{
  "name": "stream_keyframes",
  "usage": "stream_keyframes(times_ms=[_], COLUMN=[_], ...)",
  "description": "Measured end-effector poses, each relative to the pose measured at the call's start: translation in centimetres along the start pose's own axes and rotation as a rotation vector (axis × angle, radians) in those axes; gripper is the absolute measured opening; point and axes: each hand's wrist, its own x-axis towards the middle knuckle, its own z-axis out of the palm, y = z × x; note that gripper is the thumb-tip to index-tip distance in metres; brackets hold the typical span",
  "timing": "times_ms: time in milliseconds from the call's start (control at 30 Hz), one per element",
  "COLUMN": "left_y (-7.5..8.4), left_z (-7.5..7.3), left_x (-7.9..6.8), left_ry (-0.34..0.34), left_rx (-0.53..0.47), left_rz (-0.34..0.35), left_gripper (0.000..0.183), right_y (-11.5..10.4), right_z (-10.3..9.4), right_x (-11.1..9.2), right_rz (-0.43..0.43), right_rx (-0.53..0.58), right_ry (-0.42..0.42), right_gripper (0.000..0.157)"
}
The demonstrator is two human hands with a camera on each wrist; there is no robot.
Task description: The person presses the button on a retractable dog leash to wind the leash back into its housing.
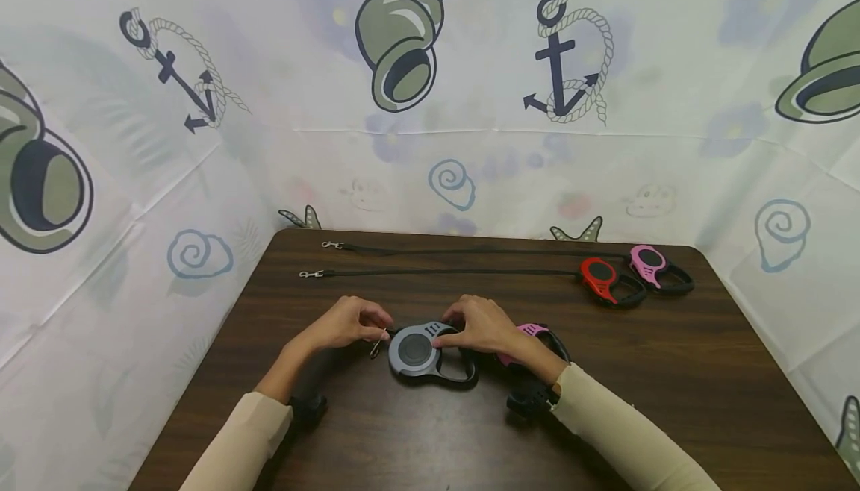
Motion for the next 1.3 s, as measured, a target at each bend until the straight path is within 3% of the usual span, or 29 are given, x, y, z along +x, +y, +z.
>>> stream_keyframes(times_ms=[333, 667, 933, 1300], left_y=[-0.2, -0.5, -1.1, -2.1], left_z=[-0.6, -1.1, -1.6, -2.7], left_x=[-0.4, -0.6, -0.7, -1.3], left_ry=[0.026, 0.132, 0.254, 0.310], left_rx=[0.002, 0.053, 0.027, 0.047], left_rz=[0.013, 0.017, 0.039, 0.042], left_gripper=[0.025, 0.030, 0.039, 0.044], right_y=[0.0, 1.6, 3.7, 7.3], right_z=[-1.9, -4.1, -5.6, -7.9], right_x=[-1.3, -3.4, -4.8, -7.5], right_rz=[-0.015, -0.034, -0.036, -0.043], right_rx=[0.018, 0.032, 0.002, -0.069], right_ry=[0.062, 0.087, 0.157, 0.192], right_gripper=[0.055, 0.056, 0.055, 0.055])
